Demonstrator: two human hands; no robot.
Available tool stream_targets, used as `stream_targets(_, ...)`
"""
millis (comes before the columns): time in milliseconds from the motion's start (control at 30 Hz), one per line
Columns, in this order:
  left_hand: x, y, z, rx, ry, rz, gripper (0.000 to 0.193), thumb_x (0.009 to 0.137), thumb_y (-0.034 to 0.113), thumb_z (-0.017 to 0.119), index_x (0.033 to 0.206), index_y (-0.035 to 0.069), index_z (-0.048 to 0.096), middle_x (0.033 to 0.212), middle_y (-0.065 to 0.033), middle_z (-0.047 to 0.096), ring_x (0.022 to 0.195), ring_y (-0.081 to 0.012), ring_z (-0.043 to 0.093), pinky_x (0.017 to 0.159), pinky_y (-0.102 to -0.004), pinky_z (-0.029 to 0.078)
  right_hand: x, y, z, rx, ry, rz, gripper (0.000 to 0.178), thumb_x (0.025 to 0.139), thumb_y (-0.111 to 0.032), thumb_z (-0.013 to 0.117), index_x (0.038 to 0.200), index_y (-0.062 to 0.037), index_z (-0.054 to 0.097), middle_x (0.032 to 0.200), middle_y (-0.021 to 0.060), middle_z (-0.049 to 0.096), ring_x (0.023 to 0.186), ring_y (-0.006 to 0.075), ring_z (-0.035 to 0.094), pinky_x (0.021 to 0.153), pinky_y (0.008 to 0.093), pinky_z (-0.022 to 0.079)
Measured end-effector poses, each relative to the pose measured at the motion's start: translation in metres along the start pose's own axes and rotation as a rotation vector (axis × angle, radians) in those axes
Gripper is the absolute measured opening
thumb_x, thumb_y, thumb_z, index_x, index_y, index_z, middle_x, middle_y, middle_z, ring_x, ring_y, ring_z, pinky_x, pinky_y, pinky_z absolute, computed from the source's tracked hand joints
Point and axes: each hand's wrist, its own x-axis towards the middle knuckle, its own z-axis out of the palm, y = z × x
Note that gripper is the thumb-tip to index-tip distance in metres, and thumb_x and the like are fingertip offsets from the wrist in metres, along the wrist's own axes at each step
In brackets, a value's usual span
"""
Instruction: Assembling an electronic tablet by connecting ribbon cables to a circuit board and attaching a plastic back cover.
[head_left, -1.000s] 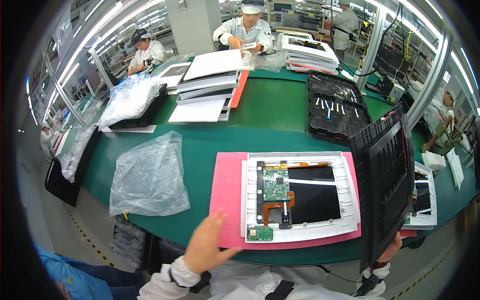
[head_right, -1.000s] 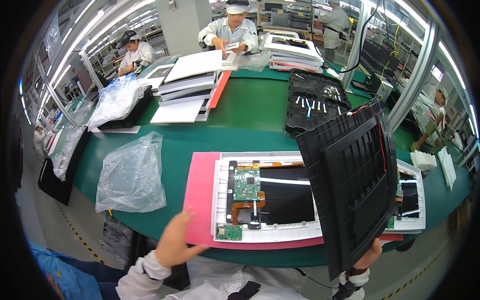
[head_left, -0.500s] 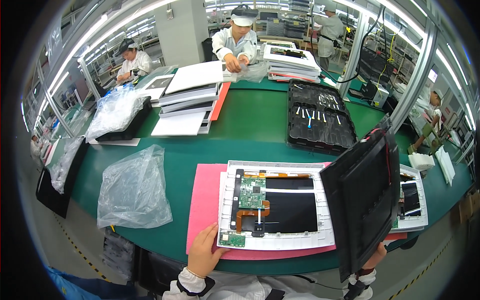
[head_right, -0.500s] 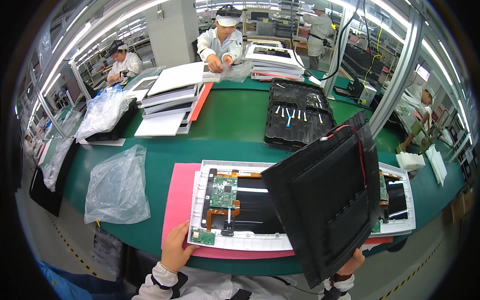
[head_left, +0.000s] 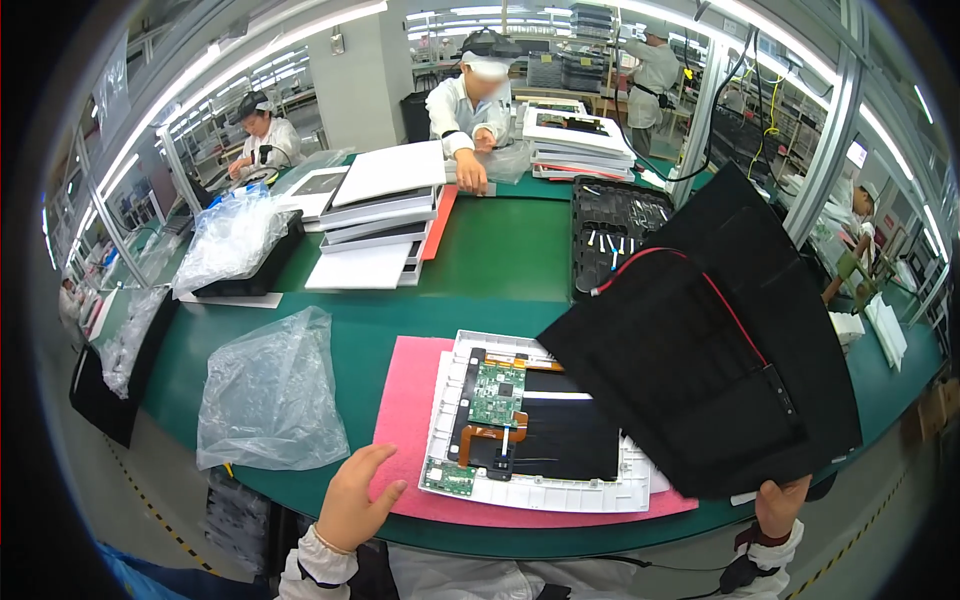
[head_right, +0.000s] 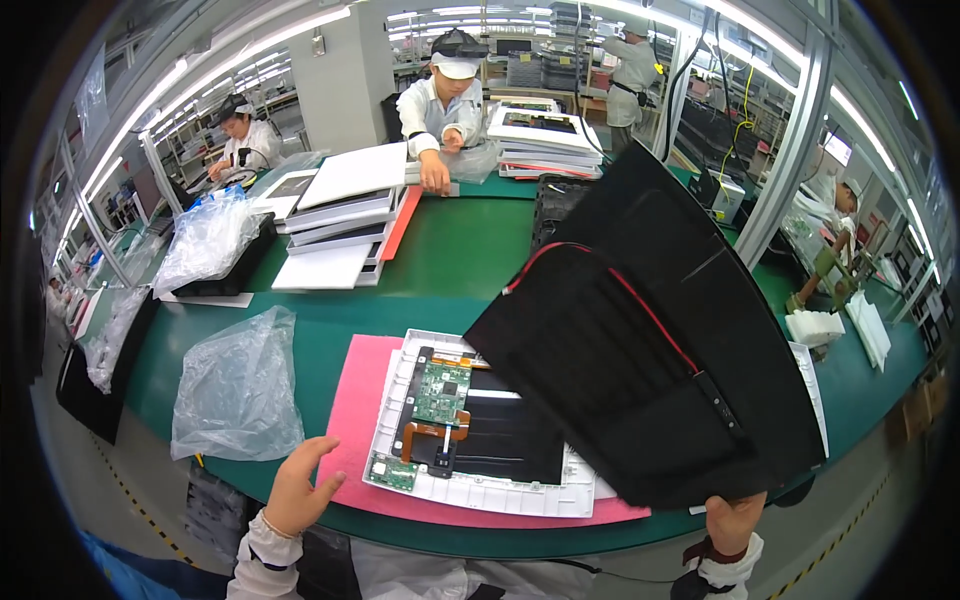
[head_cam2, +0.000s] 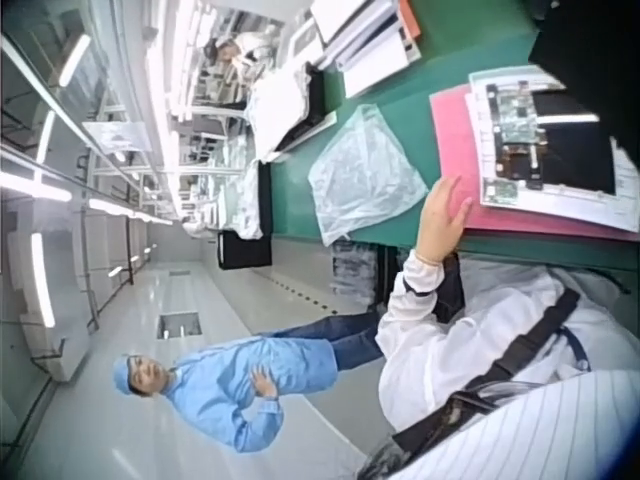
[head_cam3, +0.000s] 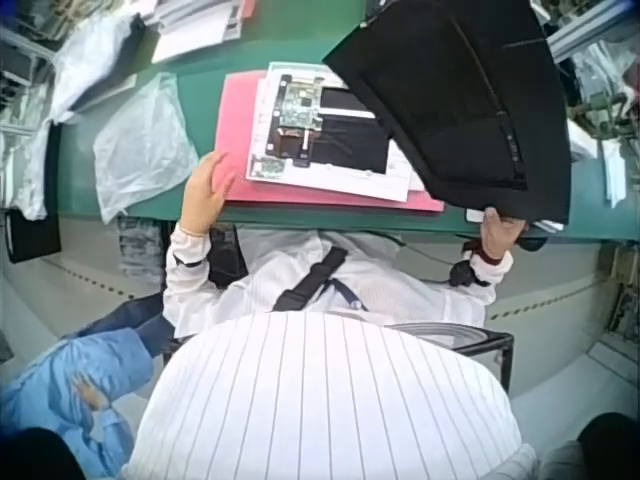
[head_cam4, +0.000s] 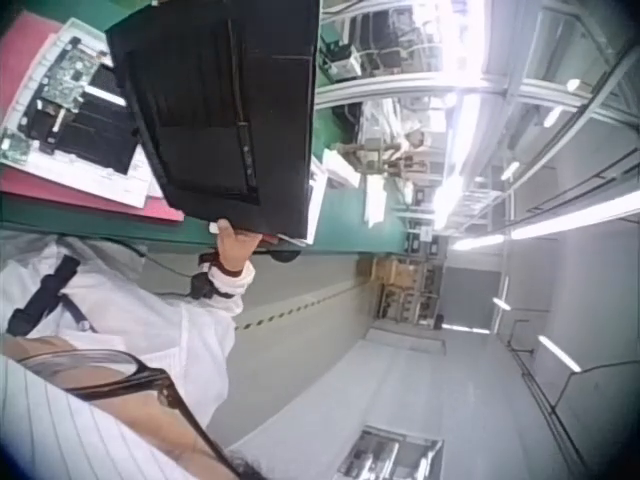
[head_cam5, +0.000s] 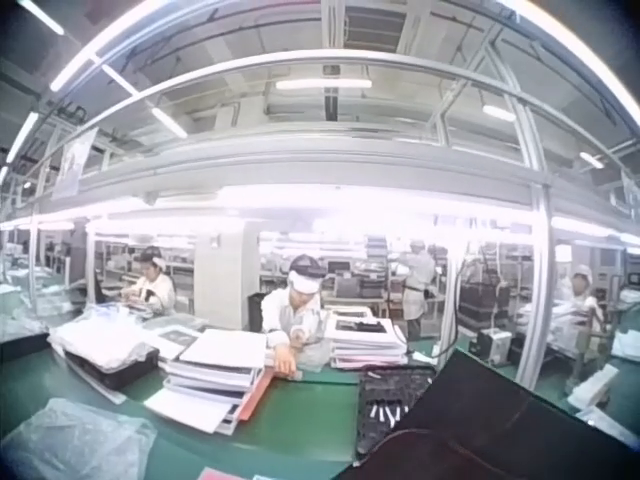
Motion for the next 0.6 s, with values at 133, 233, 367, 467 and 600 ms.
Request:
stream_targets(133, 0.013, 0.019, -0.016, -0.273, -0.051, -0.043, 0.037, 0.086, 0.013, 0.066, 0.120, 0.000, 0.058, 0.116, -0.0164, 0.062, 0.105, -0.0284, 0.061, 0.091, -0.0348, 0.048, 0.013, -0.010, 0.027, -0.761, -0.141, -0.318, 0.029, 0.087, -0.009, 0.066, 0.107, 0.0018, 0.047, 0.105, 0.0212, 0.067, 0.093, 0.0297, 0.067, 0.088, 0.0397, 0.051)
stream_targets(233, 0.020, 0.022, -0.011, -0.569, -0.127, -0.093, 0.032, 0.091, 0.009, 0.059, 0.121, 0.000, 0.058, 0.115, -0.0127, 0.063, 0.103, -0.0204, 0.062, 0.090, -0.0315, 0.048, 0.044, -0.022, 0.053, -1.007, -0.545, -0.778, 0.021, 0.088, -0.011, 0.057, 0.102, -0.0053, 0.041, 0.105, 0.0278, 0.065, 0.094, 0.0439, 0.066, 0.087, 0.0504, 0.053)
stream_targets(367, 0.040, 0.012, 0.010, -0.837, -0.152, -0.138, 0.031, 0.094, 0.007, 0.055, 0.123, -0.002, 0.056, 0.112, -0.0094, 0.064, 0.103, -0.0147, 0.060, 0.090, -0.0303, 0.048, 0.047, -0.019, 0.064, -1.084, -0.639, -0.872, 0.023, 0.087, -0.011, 0.058, 0.101, -0.0061, 0.040, 0.105, 0.0266, 0.065, 0.094, 0.0424, 0.066, 0.087, 0.0532, 0.053)
stream_targets(467, 0.058, 0.026, 0.019, -0.708, -0.031, 0.021, 0.036, 0.089, 0.004, 0.059, 0.124, -0.002, 0.055, 0.112, -0.0116, 0.063, 0.105, -0.0191, 0.060, 0.089, -0.0313, 0.048, 0.046, -0.019, 0.074, -0.956, -0.695, -0.821, 0.022, 0.086, -0.008, 0.057, 0.099, -0.0065, 0.040, 0.104, 0.0263, 0.065, 0.093, 0.0422, 0.066, 0.086, 0.0533, 0.053)
stream_targets(600, 0.078, 0.044, 0.024, -0.359, 0.420, 0.261, 0.041, 0.079, 0.003, 0.066, 0.120, 0.001, 0.058, 0.113, -0.0160, 0.062, 0.102, -0.0295, 0.063, 0.088, -0.0330, 0.049, 0.043, -0.020, 0.083, -0.869, -0.721, -0.717, 0.024, 0.084, -0.005, 0.059, 0.098, -0.0070, 0.040, 0.104, 0.0252, 0.066, 0.093, 0.0413, 0.067, 0.086, 0.0525, 0.054)
